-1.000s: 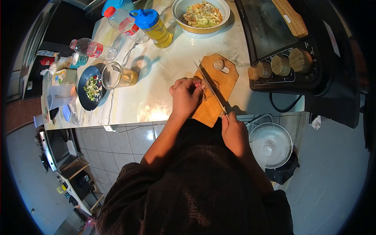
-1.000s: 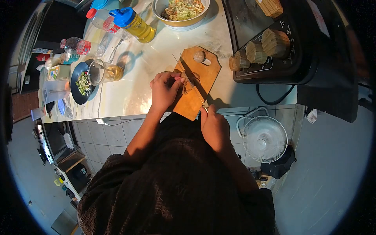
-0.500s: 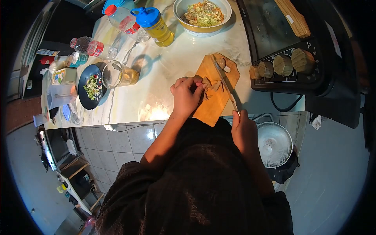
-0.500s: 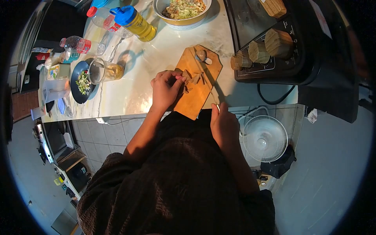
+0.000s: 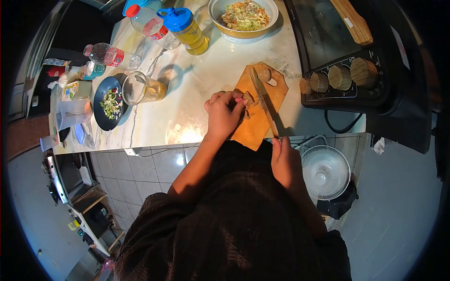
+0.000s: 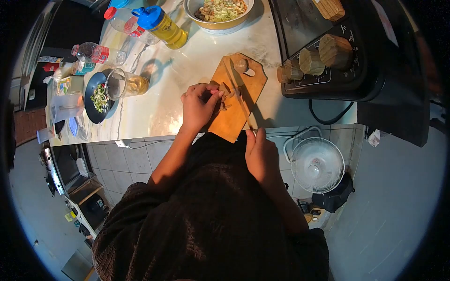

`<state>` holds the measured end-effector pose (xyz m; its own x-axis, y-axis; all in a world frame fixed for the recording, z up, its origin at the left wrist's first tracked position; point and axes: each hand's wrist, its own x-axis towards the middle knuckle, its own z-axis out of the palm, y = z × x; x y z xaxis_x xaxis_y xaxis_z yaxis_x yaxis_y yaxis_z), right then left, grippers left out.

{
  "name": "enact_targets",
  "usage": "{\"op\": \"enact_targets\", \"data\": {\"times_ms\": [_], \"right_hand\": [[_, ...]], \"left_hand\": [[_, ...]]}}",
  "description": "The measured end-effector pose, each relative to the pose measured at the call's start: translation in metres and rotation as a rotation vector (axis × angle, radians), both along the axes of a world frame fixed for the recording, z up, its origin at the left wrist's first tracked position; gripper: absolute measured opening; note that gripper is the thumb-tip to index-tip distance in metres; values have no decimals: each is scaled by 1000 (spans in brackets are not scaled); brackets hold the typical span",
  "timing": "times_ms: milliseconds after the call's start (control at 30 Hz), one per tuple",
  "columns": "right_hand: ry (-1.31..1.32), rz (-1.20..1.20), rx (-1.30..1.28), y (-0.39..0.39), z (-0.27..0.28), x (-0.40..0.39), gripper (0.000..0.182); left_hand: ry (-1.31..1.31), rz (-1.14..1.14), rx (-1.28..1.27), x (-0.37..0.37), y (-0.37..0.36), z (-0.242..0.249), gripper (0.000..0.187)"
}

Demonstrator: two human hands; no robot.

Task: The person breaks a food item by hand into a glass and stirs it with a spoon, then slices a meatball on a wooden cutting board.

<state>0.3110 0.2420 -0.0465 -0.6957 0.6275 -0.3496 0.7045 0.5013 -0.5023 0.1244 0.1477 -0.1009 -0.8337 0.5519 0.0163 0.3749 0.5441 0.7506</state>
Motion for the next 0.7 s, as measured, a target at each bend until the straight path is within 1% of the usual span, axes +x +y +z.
{"op": "enact_targets", "data": {"times_ms": [67, 167, 200, 267, 300, 367, 500, 567, 600, 700], "right_hand": [[82, -17, -116, -7, 0, 1, 33], [36, 6, -81, -11, -12, 7, 34], [36, 6, -82, -11, -9, 5, 34], [-66, -40, -116, -6, -2, 1, 33], [-67, -40, -116, -5, -2, 1, 33], [32, -35, -67, -1, -2, 0, 31], [37, -53, -67, -3, 3, -4, 31], [53, -7, -146, -5, 5, -5, 32], [3, -15, -140, -8, 9, -7, 34], [-3, -25, -122, -9, 1, -2, 35]], "left_hand": [[-9, 6, 6, 0, 0, -2, 21], [-13, 10, 8, 0, 0, -2, 21], [-10, 8, 6, 0, -1, -2, 21], [-8, 9, 9, 0, -1, -2, 21], [-6, 10, 13, 0, -1, -2, 21], [-9, 8, 2, 0, 0, -3, 21], [13, 4, -4, 1, 0, -1, 21], [-3, 9, 3, 1, 0, -3, 21], [-19, 16, 9, 1, 0, -4, 21], [1, 17, 7, 1, -1, -2, 21]]}}
